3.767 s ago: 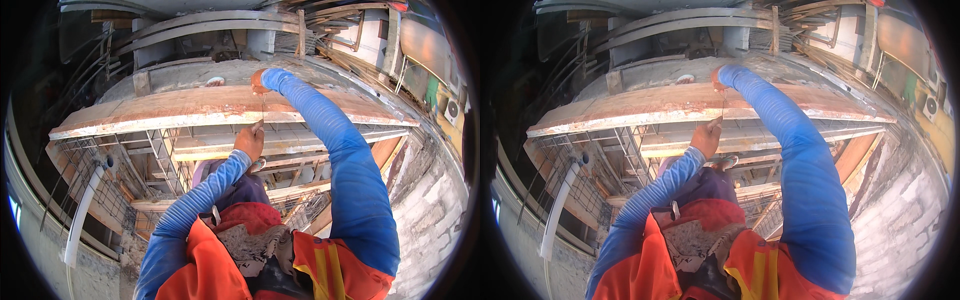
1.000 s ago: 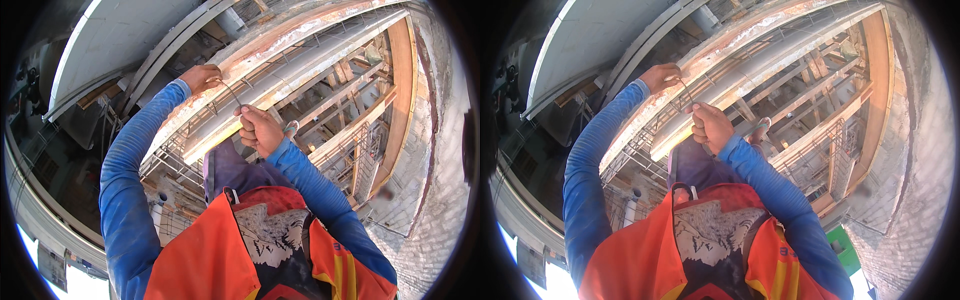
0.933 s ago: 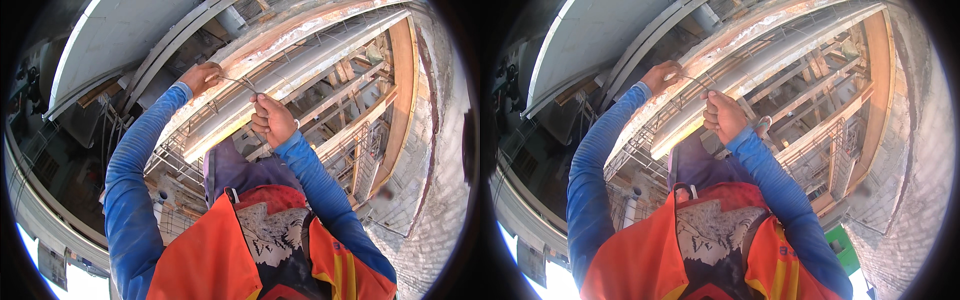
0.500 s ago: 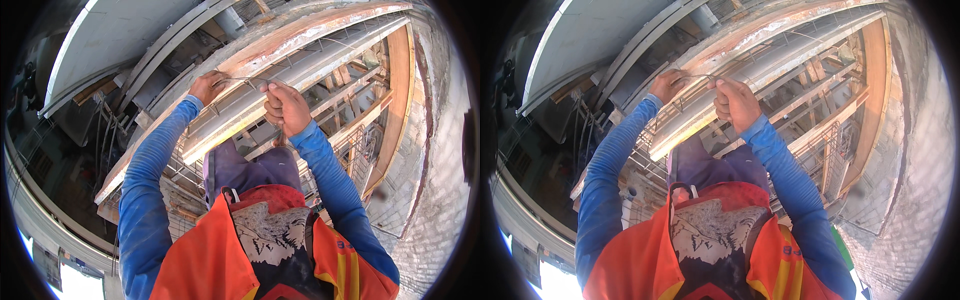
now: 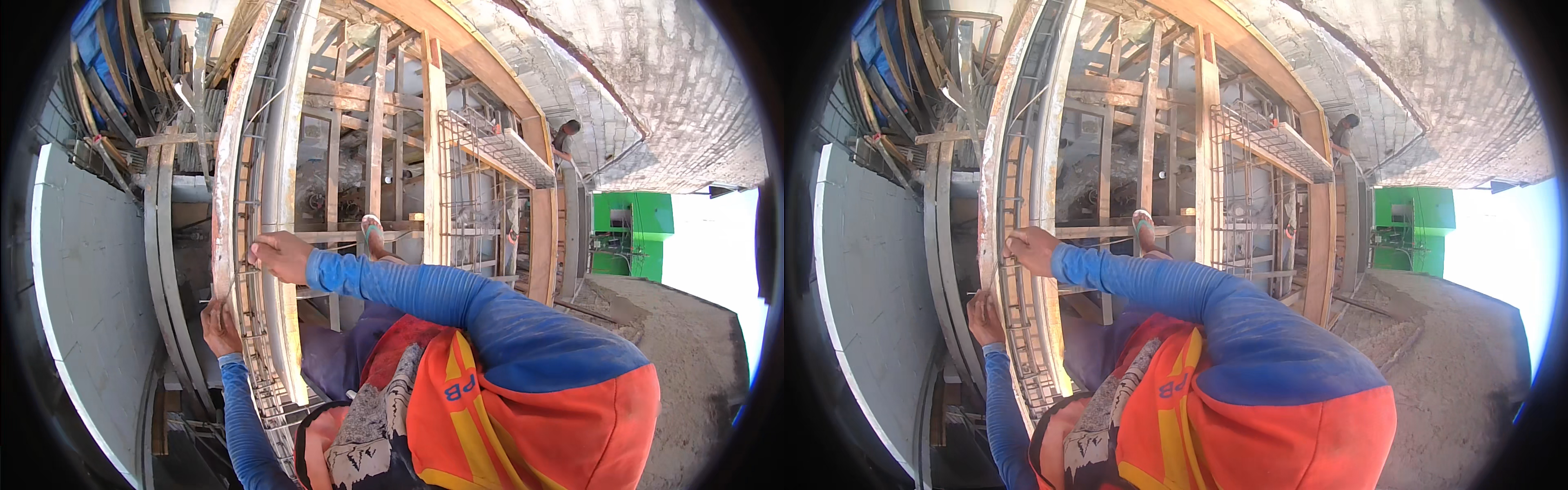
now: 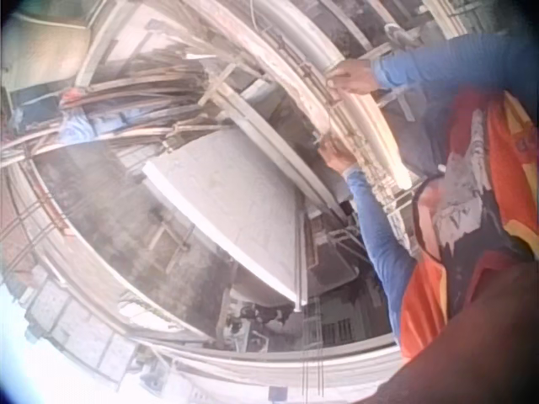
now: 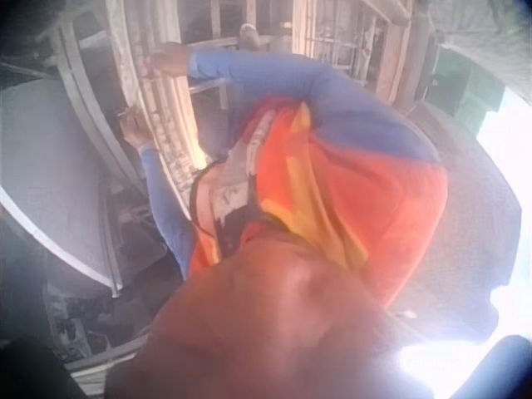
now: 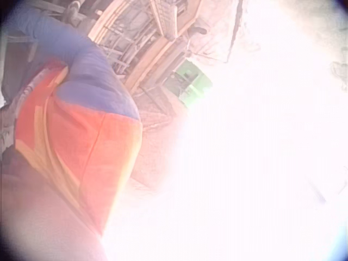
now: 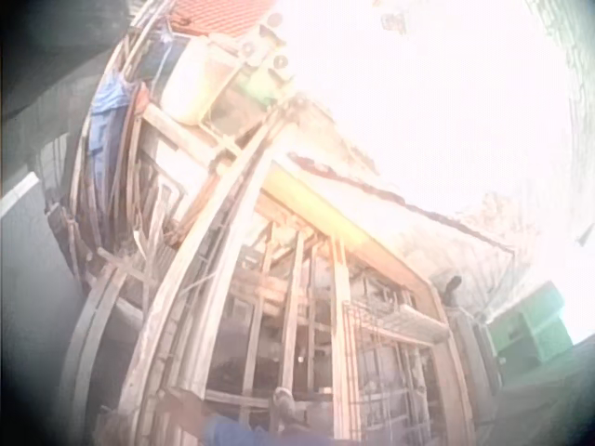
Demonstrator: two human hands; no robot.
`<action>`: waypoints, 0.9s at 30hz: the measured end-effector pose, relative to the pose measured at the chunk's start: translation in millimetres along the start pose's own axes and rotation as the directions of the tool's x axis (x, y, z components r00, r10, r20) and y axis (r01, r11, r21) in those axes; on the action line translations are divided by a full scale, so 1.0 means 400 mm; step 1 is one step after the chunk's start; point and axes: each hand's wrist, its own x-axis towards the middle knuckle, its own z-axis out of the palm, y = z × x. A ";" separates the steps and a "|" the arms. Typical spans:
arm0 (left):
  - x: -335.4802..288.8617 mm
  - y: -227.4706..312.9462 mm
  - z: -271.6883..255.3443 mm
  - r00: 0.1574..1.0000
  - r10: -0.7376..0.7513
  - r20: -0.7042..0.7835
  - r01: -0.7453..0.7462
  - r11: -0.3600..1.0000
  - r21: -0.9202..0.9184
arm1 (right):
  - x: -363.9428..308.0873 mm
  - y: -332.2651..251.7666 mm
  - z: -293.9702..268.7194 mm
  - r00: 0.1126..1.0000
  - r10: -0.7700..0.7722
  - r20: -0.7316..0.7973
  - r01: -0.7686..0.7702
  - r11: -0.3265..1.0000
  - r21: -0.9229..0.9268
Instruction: The person works on a construction site, assembling and securing wooden formwork for a concrete structure. They use a hammer to drive nails into wooden beams and adjust metal rebar, while navigating the scaffolding and wooden planks.
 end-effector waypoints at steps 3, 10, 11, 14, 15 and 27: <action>-0.015 0.020 0.023 0.997 -0.019 0.071 0.019 1.000 0.000 | -0.066 0.314 -0.155 0.998 -0.016 -0.059 -0.021 0.821 -0.570; -0.038 0.015 0.006 1.000 -0.017 0.017 0.017 0.999 0.029 | -0.279 0.374 0.023 0.892 0.242 0.382 0.065 0.766 -0.639; -0.037 0.028 -0.002 0.995 -0.098 0.028 0.099 0.995 -0.031 | -0.287 0.385 0.018 0.903 0.183 0.389 0.111 0.776 -0.622; -0.055 0.046 -0.010 0.974 -0.225 0.016 0.225 0.974 -0.034 | -0.281 0.305 -0.022 0.915 0.103 0.390 0.145 0.817 -0.558; -0.074 0.046 -0.006 0.983 -0.184 -0.011 0.185 0.982 0.048 | -0.287 0.295 -0.024 0.910 0.101 0.403 0.146 0.830 -0.538; -0.366 0.286 0.372 0.926 -0.344 -0.155 0.375 0.790 0.485 | -0.114 0.550 -0.119 0.788 -0.107 0.607 0.448 0.775 -0.445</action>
